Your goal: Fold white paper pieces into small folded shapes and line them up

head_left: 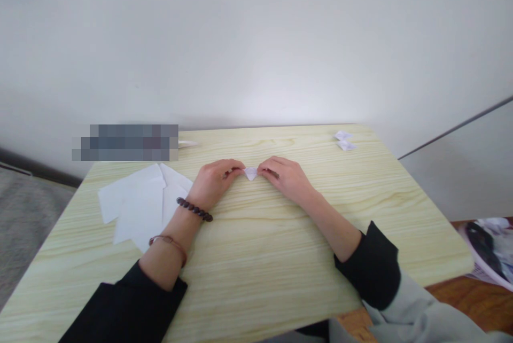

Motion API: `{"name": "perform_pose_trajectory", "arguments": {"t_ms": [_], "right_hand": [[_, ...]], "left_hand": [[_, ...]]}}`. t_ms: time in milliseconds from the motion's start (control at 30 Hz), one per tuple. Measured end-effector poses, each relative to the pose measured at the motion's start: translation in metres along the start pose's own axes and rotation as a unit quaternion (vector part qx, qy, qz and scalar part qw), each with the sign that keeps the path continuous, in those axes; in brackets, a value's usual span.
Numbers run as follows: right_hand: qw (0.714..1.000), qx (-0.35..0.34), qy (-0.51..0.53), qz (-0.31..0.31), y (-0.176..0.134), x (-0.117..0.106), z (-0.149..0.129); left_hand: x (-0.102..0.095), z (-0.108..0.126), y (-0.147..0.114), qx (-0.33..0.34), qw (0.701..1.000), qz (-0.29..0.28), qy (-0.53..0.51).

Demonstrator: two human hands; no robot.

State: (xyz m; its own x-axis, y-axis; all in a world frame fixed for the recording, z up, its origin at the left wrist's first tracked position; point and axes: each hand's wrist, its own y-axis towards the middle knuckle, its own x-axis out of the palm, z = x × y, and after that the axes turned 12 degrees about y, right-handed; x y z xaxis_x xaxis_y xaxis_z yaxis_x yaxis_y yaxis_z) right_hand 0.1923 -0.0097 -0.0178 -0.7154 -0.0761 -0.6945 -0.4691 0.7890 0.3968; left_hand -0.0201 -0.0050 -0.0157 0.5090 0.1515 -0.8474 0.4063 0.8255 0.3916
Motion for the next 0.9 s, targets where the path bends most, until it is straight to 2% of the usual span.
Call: {"name": "perform_pose_trajectory", "arguments": {"t_ms": [433,667,900], "right_hand": [[0.999,-0.021,-0.031,0.007,0.000,0.002,-0.007],[0.996,-0.003,-0.090,-0.016,0.003,0.009,-0.008],[0.995,-0.005,-0.095,-0.016,0.001,0.009,-0.011]], "left_hand": [[0.002,0.008,0.001,0.080,0.995,-0.017,0.054],[0.003,0.015,0.002,0.070,0.992,-0.021,0.099],[0.004,0.017,0.001,0.066,0.991,-0.018,0.117]]}}
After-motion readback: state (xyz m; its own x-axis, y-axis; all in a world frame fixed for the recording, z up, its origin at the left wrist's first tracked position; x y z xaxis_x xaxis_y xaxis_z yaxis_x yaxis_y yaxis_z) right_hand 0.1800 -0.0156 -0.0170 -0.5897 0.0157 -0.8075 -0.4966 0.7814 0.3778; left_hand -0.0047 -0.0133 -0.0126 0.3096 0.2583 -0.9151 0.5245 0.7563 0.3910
